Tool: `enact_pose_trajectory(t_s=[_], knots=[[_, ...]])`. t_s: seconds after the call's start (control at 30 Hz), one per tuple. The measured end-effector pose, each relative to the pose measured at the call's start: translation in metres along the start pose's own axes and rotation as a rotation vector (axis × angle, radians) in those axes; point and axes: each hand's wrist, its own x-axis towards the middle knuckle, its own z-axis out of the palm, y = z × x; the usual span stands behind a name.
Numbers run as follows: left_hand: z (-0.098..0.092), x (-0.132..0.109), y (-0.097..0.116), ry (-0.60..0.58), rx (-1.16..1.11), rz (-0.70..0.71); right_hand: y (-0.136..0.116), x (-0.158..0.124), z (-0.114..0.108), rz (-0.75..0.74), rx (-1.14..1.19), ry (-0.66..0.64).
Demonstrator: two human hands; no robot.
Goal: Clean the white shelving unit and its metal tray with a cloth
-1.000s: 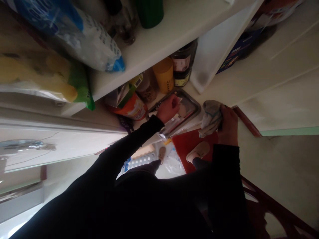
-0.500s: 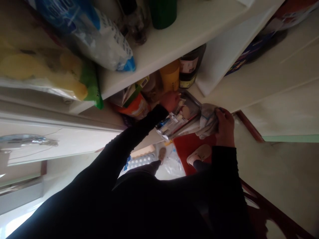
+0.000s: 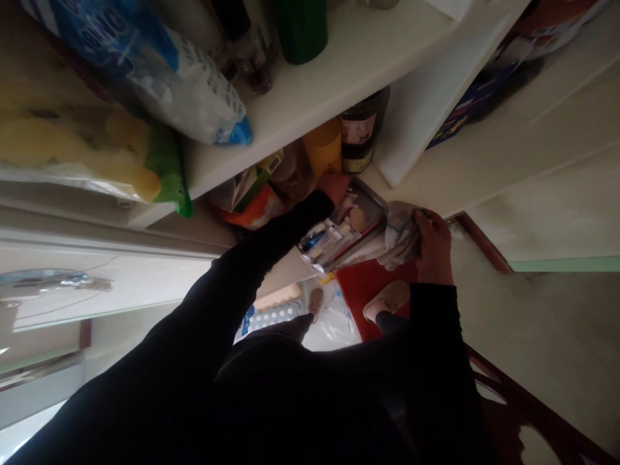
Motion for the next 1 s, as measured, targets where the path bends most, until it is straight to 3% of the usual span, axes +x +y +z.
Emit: enact_pose_trajectory(t_s=[0.37, 0.6, 1.0], knots=[[0.002, -0.012, -0.015, 0.011, -0.156, -0.067, 0.007, 0.007, 0.007, 0.0, 0.108, 0.062], [-0.005, -0.014, -0.007, -0.096, -0.095, 0.011, 0.012, 0.008, 0.009, -0.03, 0.079, 0.045], [-0.014, -0.004, 0.004, -0.157, -0.133, -0.038, 0.013, 0.007, 0.01, -0.003, 0.113, 0.088]])
